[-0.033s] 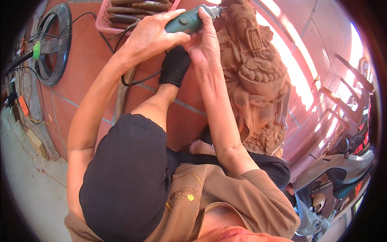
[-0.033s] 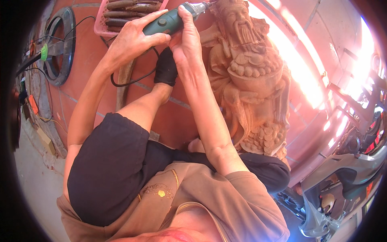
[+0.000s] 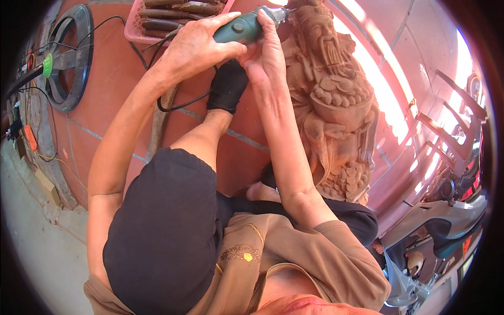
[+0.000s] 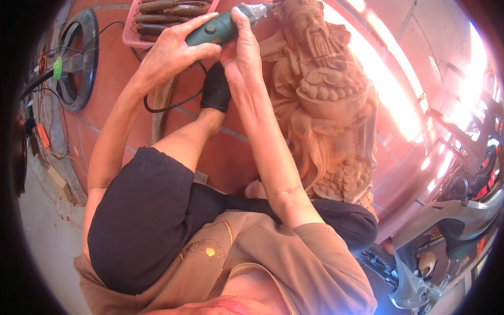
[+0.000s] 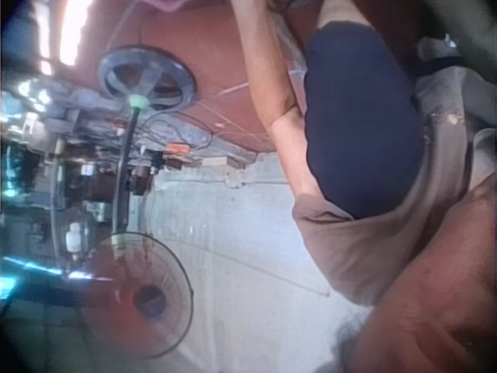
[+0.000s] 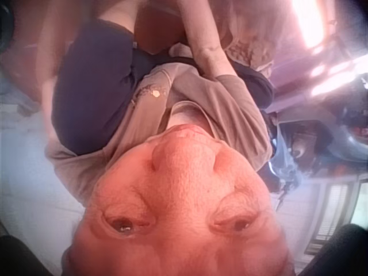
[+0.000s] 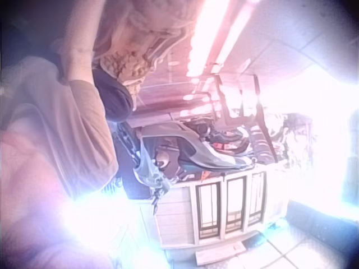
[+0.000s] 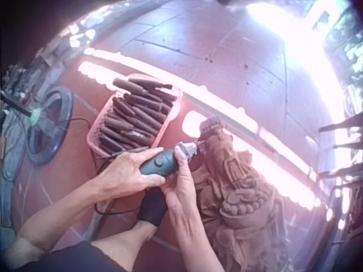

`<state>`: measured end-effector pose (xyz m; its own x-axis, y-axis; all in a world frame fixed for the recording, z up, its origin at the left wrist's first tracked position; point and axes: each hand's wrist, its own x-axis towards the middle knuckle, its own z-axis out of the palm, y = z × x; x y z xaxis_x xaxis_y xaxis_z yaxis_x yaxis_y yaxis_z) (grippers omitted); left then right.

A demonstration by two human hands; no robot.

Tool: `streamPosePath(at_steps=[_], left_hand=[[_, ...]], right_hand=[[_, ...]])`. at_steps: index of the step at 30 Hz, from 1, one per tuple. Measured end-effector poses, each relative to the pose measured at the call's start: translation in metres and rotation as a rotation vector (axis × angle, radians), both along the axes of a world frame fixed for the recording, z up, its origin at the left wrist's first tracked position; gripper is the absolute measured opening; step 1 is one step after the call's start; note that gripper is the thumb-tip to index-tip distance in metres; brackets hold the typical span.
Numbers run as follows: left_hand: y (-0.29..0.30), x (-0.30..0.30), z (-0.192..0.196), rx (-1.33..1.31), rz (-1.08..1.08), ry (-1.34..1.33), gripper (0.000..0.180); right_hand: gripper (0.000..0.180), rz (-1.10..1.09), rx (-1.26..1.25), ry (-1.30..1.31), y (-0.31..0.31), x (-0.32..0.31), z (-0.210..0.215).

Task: The person uses a rotary carving tool to refine details on a wooden sculpture of a figure. The hands guide the tool along the surface to shape and smooth the carved features.

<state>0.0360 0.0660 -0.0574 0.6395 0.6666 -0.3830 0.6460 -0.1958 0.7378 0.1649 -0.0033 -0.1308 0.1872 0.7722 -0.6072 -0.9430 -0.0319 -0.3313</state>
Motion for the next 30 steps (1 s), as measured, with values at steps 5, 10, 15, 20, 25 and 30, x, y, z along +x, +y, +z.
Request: streamPosePath(at_steps=[5,10,15,20,25,30], left_hand=[[-0.002,-0.007,-0.011,0.086,0.004,-0.026,0.069],[-0.004,-0.008,-0.008,0.064,0.038,-0.065,0.069],[0.002,0.000,0.000,-0.034,0.024,-0.048,0.069],[-0.001,-0.005,-0.011,0.113,-0.002,-0.046,0.069],[-0.004,-0.004,0.002,0.024,0.050,-0.086,0.069],[-0.002,0.001,0.001,0.035,0.054,-0.132,0.069]], right_hand=[[0.035,0.000,0.008,0.021,0.000,-0.007,-0.003],[0.037,-0.001,0.003,-0.024,0.000,-0.006,0.007],[0.035,-0.020,-0.008,-0.022,0.004,0.000,0.000],[0.034,-0.002,-0.034,0.008,0.002,-0.004,-0.002],[0.035,0.018,0.041,-0.060,0.000,-0.001,0.009],[0.036,-0.021,0.037,-0.131,0.007,0.005,0.020]])
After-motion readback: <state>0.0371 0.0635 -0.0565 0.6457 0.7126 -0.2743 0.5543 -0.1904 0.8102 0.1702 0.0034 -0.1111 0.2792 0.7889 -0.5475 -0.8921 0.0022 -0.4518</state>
